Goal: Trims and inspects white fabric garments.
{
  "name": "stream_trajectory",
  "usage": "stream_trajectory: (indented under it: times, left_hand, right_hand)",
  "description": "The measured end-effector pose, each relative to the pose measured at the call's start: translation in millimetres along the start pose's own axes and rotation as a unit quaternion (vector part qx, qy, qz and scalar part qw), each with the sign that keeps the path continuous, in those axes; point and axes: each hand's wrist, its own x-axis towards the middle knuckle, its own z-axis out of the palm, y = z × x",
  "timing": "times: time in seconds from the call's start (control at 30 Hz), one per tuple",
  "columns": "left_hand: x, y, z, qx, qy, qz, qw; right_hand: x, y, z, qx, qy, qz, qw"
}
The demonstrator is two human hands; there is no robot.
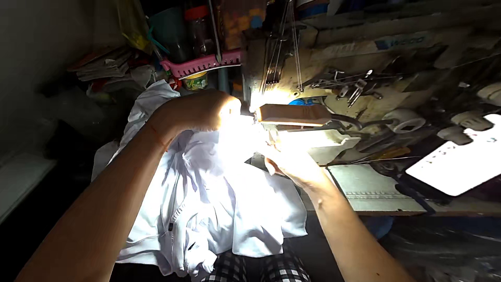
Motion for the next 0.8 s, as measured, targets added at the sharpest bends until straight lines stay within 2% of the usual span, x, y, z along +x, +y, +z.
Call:
stream_trajectory:
  times: [0.07,0.17,0.3,0.47,0.63,0.73,0.8]
  left_hand:
    - [4.5,-10.2,5.8,0.064,0.026,0.0,0.998]
    - [6.9,-8.5,11.2,0.106,0.033,0.057,0.992]
    - [5.9,18.9,6.9,0.051,-0.025,0.083,0.995]
    - [11.8,20.6,3.9,0.127,-0.096,-0.052,0.986]
    - [9.4,37.5,1.6,0.143,-0.088,-0.06,0.984]
    - [12.3,25.5,9.6,0.185,-0.042,-0.06,0.98]
    - [14.9,20.6,11.0,0.197,-0.044,-0.079,0.976]
  right_hand:
    - [-4.2,4.1,2.6,0.02,0.031,0.017,0.999]
    - [-18.0,14.4,6.1,0.022,0.043,0.003,0.999]
    - [-24.5,35.6,14.6,0.065,0.06,-0.019,0.996]
    - [-7.3,39.9,17.4,0.122,0.077,-0.057,0.988]
    - [-0.5,44.1,13.9,0.135,0.063,-0.073,0.986]
    - [-1.1,42.6,13.4,0.134,0.062,-0.069,0.987]
    - [-1.5,41.5,12.7,0.128,0.062,-0.062,0.988]
